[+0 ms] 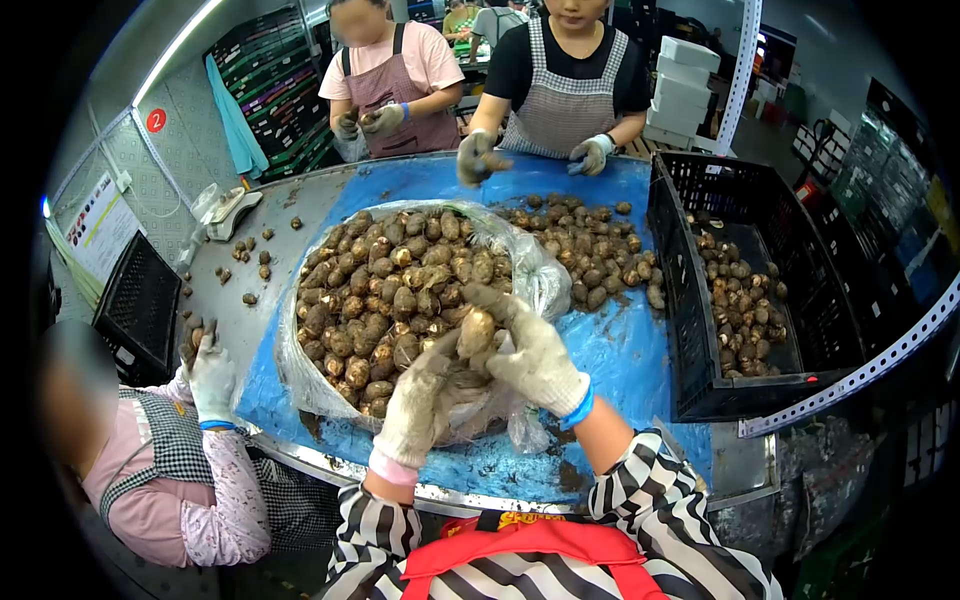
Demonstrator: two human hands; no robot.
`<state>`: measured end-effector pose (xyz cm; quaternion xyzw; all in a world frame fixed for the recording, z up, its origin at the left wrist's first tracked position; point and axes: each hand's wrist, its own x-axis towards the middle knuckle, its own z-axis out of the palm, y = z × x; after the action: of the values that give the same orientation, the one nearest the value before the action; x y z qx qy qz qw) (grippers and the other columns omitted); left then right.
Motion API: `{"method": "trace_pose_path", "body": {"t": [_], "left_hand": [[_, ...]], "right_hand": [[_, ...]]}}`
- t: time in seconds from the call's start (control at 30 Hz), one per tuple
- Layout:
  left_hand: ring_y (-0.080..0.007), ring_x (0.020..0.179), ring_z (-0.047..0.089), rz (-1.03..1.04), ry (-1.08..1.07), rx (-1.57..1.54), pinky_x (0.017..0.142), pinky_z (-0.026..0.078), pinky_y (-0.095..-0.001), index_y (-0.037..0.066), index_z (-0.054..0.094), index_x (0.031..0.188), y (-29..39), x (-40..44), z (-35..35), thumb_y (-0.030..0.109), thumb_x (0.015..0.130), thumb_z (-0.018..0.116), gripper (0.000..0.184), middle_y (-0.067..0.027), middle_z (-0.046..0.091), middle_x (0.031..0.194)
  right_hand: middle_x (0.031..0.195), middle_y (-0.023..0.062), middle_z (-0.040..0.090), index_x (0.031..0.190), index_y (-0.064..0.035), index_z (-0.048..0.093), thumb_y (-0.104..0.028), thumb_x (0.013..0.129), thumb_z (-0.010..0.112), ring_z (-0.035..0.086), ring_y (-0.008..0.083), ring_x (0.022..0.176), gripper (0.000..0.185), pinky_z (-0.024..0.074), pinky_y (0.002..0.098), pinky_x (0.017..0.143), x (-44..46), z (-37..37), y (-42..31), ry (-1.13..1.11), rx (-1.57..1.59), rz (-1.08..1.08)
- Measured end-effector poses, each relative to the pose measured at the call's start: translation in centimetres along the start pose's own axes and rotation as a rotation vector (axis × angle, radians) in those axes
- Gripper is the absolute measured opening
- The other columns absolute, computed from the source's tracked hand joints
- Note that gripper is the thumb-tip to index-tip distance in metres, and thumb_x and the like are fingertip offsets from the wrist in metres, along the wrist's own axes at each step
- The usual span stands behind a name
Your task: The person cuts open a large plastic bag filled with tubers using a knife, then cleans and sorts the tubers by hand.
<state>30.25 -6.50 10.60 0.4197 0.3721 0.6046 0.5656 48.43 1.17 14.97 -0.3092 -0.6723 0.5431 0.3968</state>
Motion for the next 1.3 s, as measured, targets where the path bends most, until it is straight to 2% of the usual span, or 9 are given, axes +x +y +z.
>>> {"method": "trace_pose_path", "body": {"t": [0.07, 0.27, 0.4, 0.7, 0.83, 1.03, 1.07, 1.17, 1.3], "left_hand": [[-0.0263, 0.108, 0.067, -0.189, -0.165, -0.514, 0.092, 0.061, -0.0406, -0.002, 0.042, 0.148, -0.4, 0.8, 1.5, 0.019, 0.099, 0.065, 0.058, -0.0181, 0.062, 0.129], [-0.0245, 0.108, 0.067, -0.212, -0.005, -0.219, 0.090, 0.061, -0.0392, -0.004, 0.044, 0.145, -1.0, 0.6, 2.0, 0.008, 0.096, 0.064, 0.054, -0.0148, 0.062, 0.128], [-0.0201, 0.109, 0.066, -0.176, -0.011, 0.000, 0.091, 0.057, -0.0324, -0.005, 0.050, 0.142, -1.1, 0.5, 2.1, 0.009, 0.094, 0.067, 0.053, -0.0134, 0.063, 0.127], [-0.0203, 0.111, 0.065, -0.147, -0.008, -0.405, 0.095, 0.056, -0.0330, -0.004, 0.050, 0.141, -3.1, 0.7, 4.1, 0.013, 0.095, 0.071, 0.054, -0.0127, 0.063, 0.128], [-0.0206, 0.110, 0.065, -0.185, 0.062, -0.609, 0.092, 0.056, -0.0299, -0.003, 0.049, 0.141, -4.4, 1.7, 3.9, 0.016, 0.095, 0.074, 0.056, -0.0142, 0.063, 0.126], [-0.0209, 0.108, 0.065, 0.075, 0.078, -0.312, 0.093, 0.055, -0.0314, -0.003, 0.047, 0.145, -1.1, 1.2, 4.6, 0.012, 0.094, 0.071, 0.058, -0.0159, 0.062, 0.129], [-0.0207, 0.110, 0.065, 0.053, 0.073, -0.252, 0.094, 0.055, -0.0314, -0.003, 0.048, 0.146, -0.8, 1.2, 5.1, 0.011, 0.095, 0.070, 0.057, -0.0159, 0.062, 0.131], [-0.0188, 0.117, 0.061, 0.032, 0.038, -0.017, 0.097, 0.051, -0.0298, -0.005, 0.049, 0.145, -0.9, 1.0, 6.1, 0.008, 0.094, 0.065, 0.055, -0.0150, 0.060, 0.136], [-0.0186, 0.120, 0.061, 0.014, 0.078, 0.025, 0.100, 0.050, -0.0298, -0.006, 0.052, 0.143, -1.7, 0.4, 7.1, 0.002, 0.094, 0.062, 0.051, -0.0151, 0.060, 0.138]], "right_hand": [[0.144, 0.0107, 0.055, 0.150, 0.0001, 0.045, 0.012, 0.073, 0.066, 0.053, 0.0219, 0.132, 0.081, 0.0449, 0.0360, 0.111, -0.6, -0.2, 1.0, -0.059, -0.041, -0.089], [0.134, 0.0111, 0.061, 0.147, 0.0013, 0.048, -0.009, 0.093, 0.069, 0.062, 0.0172, 0.116, 0.059, 0.0514, 0.0315, 0.099, -2.0, -0.5, 0.0, -0.076, 0.339, 0.145], [0.121, 0.0084, 0.065, 0.131, 0.0025, 0.062, -0.003, 0.096, 0.060, 0.063, 0.0115, 0.098, 0.036, 0.0533, 0.0280, 0.088, -2.4, -1.0, 0.3, -0.067, 0.337, 0.224], [0.130, 0.0135, 0.062, 0.120, 0.0038, 0.068, 0.000, 0.092, 0.061, 0.059, 0.0182, 0.121, 0.029, 0.0485, 0.0319, 0.102, -3.9, -0.3, 1.7, 0.029, 0.617, 0.035], [0.134, 0.0145, 0.061, 0.111, 0.0039, 0.073, 0.004, 0.086, 0.063, 0.055, 0.0209, 0.128, 0.027, 0.0499, 0.0340, 0.101, -3.8, -1.2, 2.0, 0.059, -0.129, -0.294], [0.110, 0.0127, 0.071, 0.107, 0.0060, 0.073, 0.004, 0.084, 0.062, 0.068, 0.0201, 0.104, 0.026, 0.0548, 0.0322, 0.088, -7.3, -3.8, 4.5, -0.072, 0.114, 0.283], [0.096, 0.0106, 0.073, 0.108, 0.0049, 0.073, 0.001, 0.084, 0.063, 0.070, 0.0185, 0.091, 0.025, 0.0550, 0.0301, 0.085, -7.8, -4.2, 4.7, -0.170, 0.008, 0.236], [0.097, 0.0108, 0.073, 0.104, 0.0015, 0.074, -0.005, 0.085, 0.068, 0.070, 0.0181, 0.092, 0.021, 0.0554, 0.0309, 0.085, -7.8, -3.8, 1.6, -0.245, -0.122, 0.198], [0.094, 0.0130, 0.072, 0.095, -0.0006, 0.073, -0.017, 0.085, 0.076, 0.070, 0.0215, 0.086, 0.019, 0.0546, 0.0341, 0.077, -7.8, -3.9, -0.1, 0.165, -0.235, 0.257]]}}
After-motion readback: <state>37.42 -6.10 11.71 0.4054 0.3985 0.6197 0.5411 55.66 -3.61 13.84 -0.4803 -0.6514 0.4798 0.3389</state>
